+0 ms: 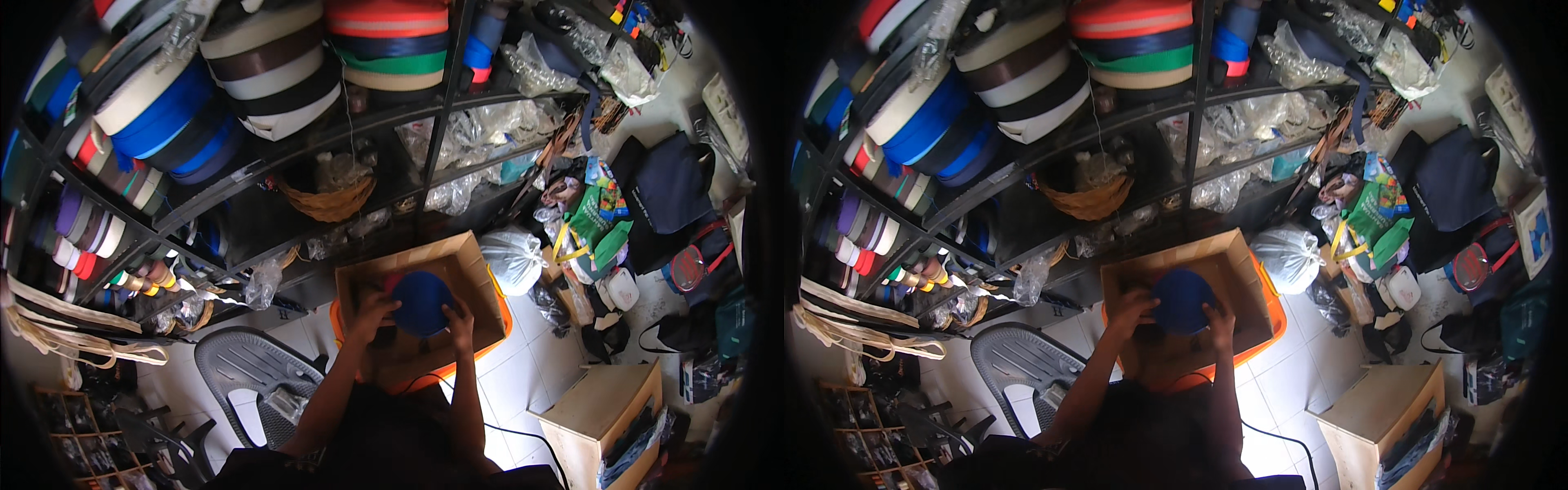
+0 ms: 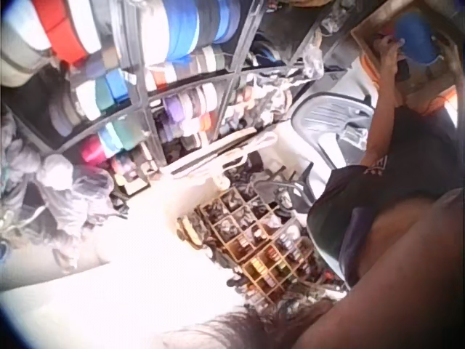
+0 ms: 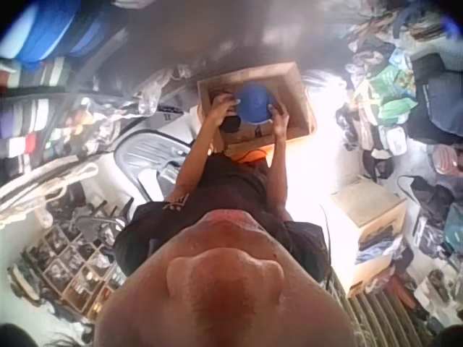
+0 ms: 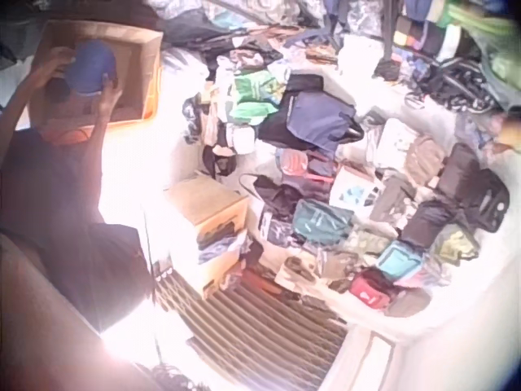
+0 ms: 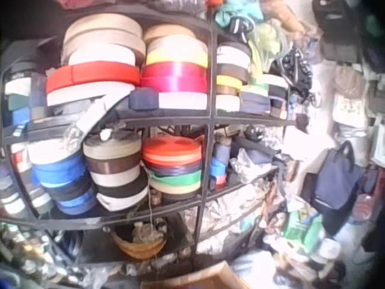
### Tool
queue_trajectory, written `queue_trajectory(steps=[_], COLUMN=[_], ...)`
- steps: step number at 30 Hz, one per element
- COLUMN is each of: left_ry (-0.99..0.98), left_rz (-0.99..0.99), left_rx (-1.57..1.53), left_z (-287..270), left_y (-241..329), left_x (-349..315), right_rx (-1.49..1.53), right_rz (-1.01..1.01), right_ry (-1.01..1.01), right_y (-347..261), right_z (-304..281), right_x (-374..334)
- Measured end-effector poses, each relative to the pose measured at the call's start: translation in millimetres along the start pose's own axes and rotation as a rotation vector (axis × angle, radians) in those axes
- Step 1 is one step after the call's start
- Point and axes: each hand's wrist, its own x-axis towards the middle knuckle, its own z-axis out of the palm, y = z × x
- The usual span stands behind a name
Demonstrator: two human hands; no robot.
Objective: The person picks up several rolls of colored webbing from a box and places them onto shelves one by one.
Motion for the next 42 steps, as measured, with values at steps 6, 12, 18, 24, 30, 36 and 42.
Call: queue_trajectory(steps=[6,12,18,24,30,36,42], left_ry=[0.012,0.014,0.099,0.123,0.219,0.111,0.521], left_rz=[0.234,0.676,0.947,1.129,1.171,1.206,1.109], left_rx=[-0.039,-0.128,-0.153,-0.25,-0.266,-0.148,-0.025], left_z=[15,33,57,71,97,111,108], left_y=[114,252,356,410,419,423,442], left_x=[-41,-82,-96,-65,-54,-50,-34], right_rx=[0.233,0.082,0.122,0.123,0.153,0.132,0.019], right_rz=[0.031,-0.463,-0.712,-0.843,-0.815,-0.831,-0.832], right_ry=[-0.234,-0.488,-0.429,-0.429,-0.328,-0.258,-0.123], right_y=[-143,-286,-386,-437,-450,-469,-469], right_z=[43,90,137,173,196,207,236], right_x=[-35,-36,-14,12,32,48,59])
